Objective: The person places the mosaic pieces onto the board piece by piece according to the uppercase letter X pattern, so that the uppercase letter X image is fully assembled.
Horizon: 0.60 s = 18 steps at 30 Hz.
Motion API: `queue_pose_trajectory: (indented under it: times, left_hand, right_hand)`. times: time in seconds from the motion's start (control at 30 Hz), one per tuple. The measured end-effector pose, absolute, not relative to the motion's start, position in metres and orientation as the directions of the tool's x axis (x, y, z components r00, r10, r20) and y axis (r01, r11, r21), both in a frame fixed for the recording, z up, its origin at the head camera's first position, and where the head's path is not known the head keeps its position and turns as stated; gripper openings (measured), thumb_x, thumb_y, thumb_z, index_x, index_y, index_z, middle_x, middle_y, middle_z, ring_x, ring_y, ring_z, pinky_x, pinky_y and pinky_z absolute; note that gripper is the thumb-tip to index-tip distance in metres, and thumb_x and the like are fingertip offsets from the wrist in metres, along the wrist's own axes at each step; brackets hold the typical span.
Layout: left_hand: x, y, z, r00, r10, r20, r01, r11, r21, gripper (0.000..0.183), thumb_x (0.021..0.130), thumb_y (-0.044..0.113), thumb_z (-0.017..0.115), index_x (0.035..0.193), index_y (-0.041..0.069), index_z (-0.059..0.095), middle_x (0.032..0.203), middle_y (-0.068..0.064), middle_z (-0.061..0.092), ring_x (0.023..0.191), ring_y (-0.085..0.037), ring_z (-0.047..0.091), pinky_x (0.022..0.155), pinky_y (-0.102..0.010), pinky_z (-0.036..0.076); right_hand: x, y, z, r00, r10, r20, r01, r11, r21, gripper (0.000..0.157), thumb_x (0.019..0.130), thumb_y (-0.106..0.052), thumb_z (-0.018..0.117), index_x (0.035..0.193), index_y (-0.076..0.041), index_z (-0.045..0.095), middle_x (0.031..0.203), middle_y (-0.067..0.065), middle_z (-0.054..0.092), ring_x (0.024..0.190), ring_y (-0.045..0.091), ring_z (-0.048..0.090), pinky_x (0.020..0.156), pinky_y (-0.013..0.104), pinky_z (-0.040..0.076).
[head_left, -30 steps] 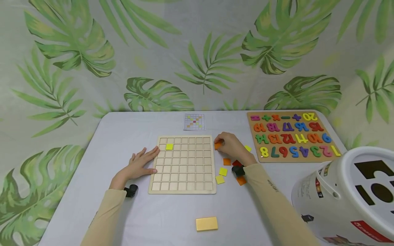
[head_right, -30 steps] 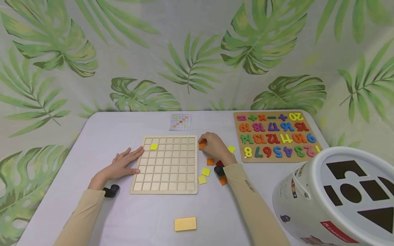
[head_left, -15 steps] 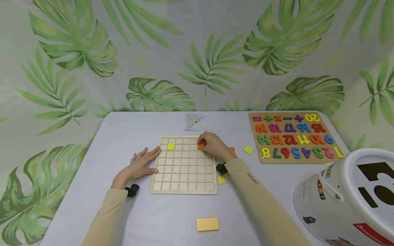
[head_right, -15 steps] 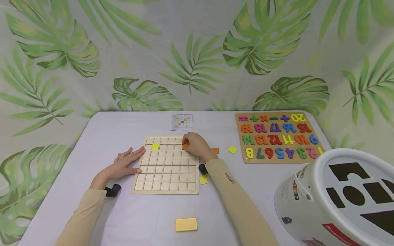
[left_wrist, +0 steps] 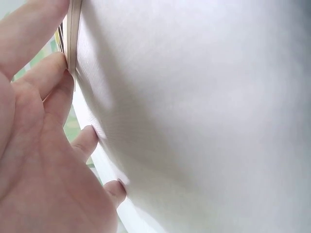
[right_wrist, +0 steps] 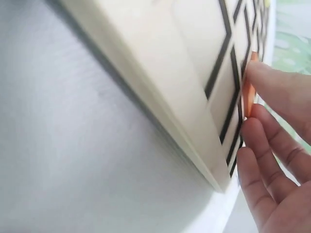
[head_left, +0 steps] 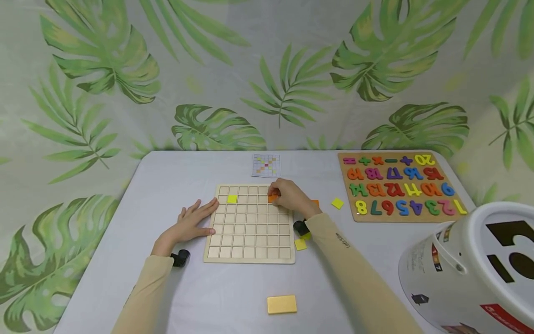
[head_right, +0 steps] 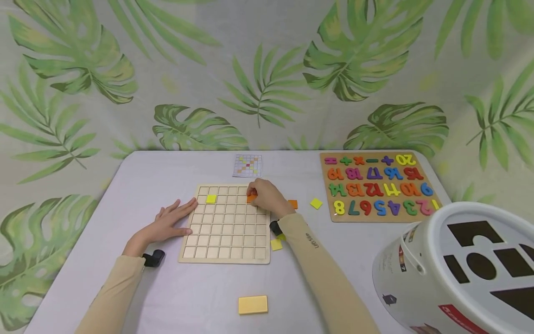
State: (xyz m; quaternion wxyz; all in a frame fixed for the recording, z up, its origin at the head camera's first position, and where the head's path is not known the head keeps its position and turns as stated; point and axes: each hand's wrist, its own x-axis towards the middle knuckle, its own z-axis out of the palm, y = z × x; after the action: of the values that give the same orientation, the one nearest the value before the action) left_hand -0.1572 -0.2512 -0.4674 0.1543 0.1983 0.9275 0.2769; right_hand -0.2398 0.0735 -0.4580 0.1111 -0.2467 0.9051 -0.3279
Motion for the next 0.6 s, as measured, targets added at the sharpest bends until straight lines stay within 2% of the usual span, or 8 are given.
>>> queue_pose_trajectory:
  times: [0.2,0.37,0.6]
  left_hand:
    - [-0.157,-0.251,-0.467,-0.873,0.454,-0.181,0.279,0.768,0.577,0.081,0.089,0.036,0.067,0.152,0.008,0.023,0.158,-0.011,0.015,0.141,-0.045,-0.001,0.102,-0.069,-0.010]
    - [-0.157,-0.251,-0.466,-0.872,0.456,-0.179,0.281,0.765,0.580,0.081,0.089,0.035,0.067,0.152,0.007,0.023,0.158,-0.012,0.015,0.141,-0.046,-0.002,0.102,-0.068,-0.010]
    - [-0.157,-0.250,-0.465,-0.871,0.456,-0.181,0.279,0.764,0.582,0.081,0.089,0.034,0.067,0.152,0.007,0.023,0.158,-0.013,0.016,0.141,-0.046,-0.001,0.102,-0.068,-0.010]
  right_hand:
    - [-0.229,0.091,-0.449,-0.877,-0.480,0.006,-0.331,0.595,-0.732,0.015,0.084,-0.001,0.069,0.099,-0.003,0.068,0.091,0.004,0.062,0.085,0.019,0.055,0.080,0.032,0.047]
    - [-0.211,0.109,-0.441,-0.887,-0.461,0.036,-0.329,0.575,-0.749,0.013,0.087,-0.003,0.067,0.100,0.000,0.067,0.090,0.003,0.063,0.083,0.019,0.055,0.079,0.034,0.048]
    - [-0.180,0.132,-0.438,-0.881,-0.473,-0.026,-0.295,0.590,-0.752,0.014,0.086,-0.002,0.069,0.100,-0.001,0.068,0.089,0.002,0.063,0.081,0.018,0.054,0.076,0.034,0.049]
